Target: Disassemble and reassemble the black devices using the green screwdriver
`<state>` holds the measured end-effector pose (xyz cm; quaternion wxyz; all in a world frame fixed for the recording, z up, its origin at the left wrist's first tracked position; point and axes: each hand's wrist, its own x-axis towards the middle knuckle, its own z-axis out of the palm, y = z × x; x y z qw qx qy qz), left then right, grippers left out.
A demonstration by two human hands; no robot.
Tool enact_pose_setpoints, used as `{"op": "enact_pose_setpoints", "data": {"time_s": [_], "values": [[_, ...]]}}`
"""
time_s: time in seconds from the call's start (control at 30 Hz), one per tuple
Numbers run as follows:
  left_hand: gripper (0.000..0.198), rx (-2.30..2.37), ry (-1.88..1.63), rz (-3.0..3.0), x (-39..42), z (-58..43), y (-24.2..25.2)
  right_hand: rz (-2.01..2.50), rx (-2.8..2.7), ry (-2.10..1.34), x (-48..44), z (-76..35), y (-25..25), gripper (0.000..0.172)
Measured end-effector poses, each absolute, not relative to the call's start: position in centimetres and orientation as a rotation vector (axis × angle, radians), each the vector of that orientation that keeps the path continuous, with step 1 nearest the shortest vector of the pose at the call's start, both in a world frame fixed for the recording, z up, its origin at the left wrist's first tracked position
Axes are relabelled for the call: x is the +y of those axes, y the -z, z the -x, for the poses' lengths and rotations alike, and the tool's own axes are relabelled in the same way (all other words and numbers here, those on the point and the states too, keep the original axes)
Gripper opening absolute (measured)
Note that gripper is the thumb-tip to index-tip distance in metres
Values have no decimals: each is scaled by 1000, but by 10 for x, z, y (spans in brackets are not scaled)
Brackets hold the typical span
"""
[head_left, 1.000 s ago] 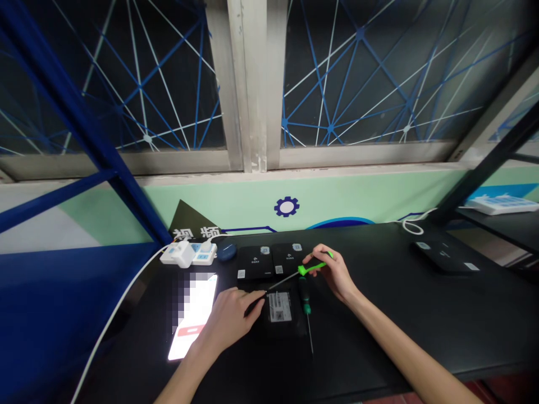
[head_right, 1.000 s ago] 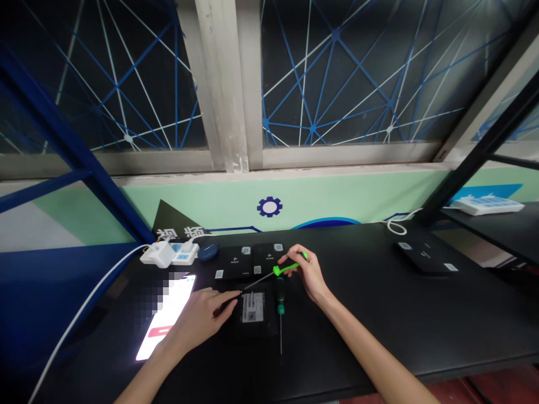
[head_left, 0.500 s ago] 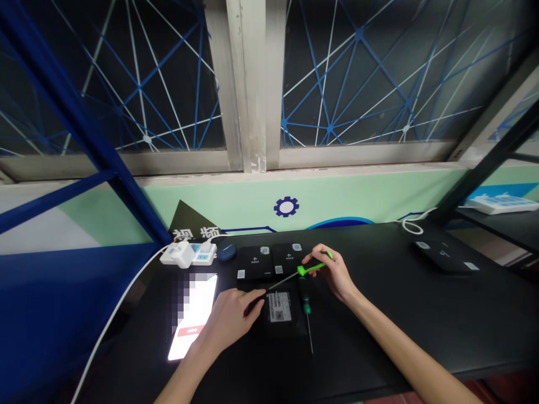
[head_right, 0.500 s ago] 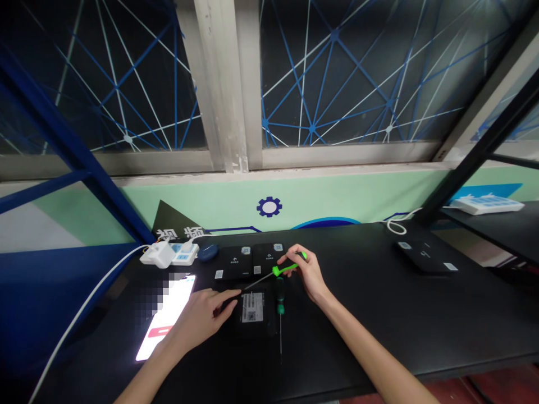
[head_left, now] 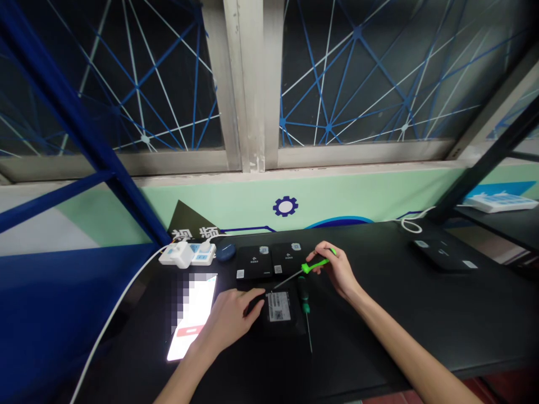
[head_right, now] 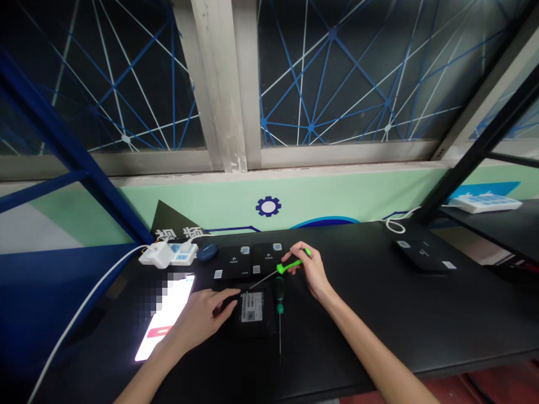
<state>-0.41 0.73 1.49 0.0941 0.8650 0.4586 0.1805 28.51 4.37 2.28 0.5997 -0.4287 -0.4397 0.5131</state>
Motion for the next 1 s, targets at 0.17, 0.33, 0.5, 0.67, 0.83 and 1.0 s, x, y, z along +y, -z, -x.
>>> {"op": "enact_pose_setpoints", "data": {"time_s": [0.17, 0.33, 0.5, 0.67, 0.83, 1.0], "values": [[31, 1368, -526, -2561, 7, 5, -15, 994, -1038, -1200, 42, -282, -22, 24], [30, 1362, -521, -2571, 7, 4, -15, 988, -1028, -1182, 43, -286, -24, 25], [38, 1382, -445, -2578, 6, 5, -13, 1003, -1009, -1106, 44, -291, -29, 26], [46, 1400, -360, -2534, 6, 6, -11, 1009, -971, -992, 46, -299, -31, 33], [47, 1415, -331, -2508, 7, 5, -10, 988, -941, -944, 49, -306, -32, 32], [47, 1407, -313, -2483, 8, 5, -10, 979, -946, -939, 49, -307, -32, 31]]}}
